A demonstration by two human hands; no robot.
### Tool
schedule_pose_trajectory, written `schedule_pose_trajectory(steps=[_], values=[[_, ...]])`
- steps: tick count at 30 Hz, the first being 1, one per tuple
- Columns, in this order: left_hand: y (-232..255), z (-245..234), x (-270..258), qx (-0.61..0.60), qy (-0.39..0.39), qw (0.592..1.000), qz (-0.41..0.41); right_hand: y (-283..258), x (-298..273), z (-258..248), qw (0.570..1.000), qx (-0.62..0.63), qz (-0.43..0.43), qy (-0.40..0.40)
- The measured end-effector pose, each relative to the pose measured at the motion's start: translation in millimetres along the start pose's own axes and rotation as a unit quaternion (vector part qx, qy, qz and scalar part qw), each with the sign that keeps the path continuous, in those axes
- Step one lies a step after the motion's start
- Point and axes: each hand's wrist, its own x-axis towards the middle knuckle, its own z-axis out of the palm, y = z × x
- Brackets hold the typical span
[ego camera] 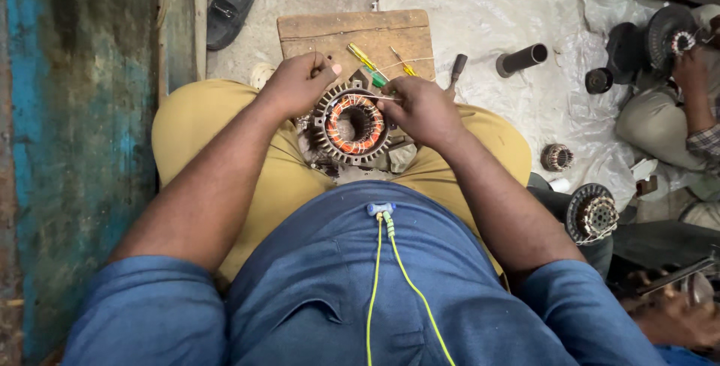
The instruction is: The person sits on the floor and works on a motor stator, using a screwdriver to adjust copper windings and inserting white string into the slots. They repeatedly pull and reposition the string while manipulating the windings.
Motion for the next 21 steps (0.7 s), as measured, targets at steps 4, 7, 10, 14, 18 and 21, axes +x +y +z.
schedule_pose_trajectory(steps=[4, 7, 10, 14, 18, 21], values=[[-1.3, 3.8, 4.1, 0.01, -0.017, 1.0, 0.008, -1.9, -3.8, -3.5, 0.999, -0.042, -0.023, 0.002], [-5.0, 6.8, 6.7, 0.0, -0.041, 0.999, 0.0, -4.7, -1.3, 0.7, 0.999, 0.028, -0.022, -0.04], [-9.2, 8.4, 7.4, -0.026, -0.046, 0.998, 0.018, -5.7, 10.3, 4.9, 0.962, 0.218, 0.051, -0.155], [-12.4, 8.0, 6.9, -0.039, -0.057, 0.997, 0.024, -4.0, 30.2, 6.3, 0.861, 0.421, 0.117, -0.259], [-11.2, 7.4, 8.1, -0.002, -0.052, 0.998, 0.023, -7.1, 39.5, 13.9, 0.805, 0.498, 0.181, -0.268], [-10.0, 5.5, 6.7, 0.012, -0.045, 0.998, 0.042, -10.5, 33.2, 16.9, 0.775, 0.538, 0.209, -0.256]])
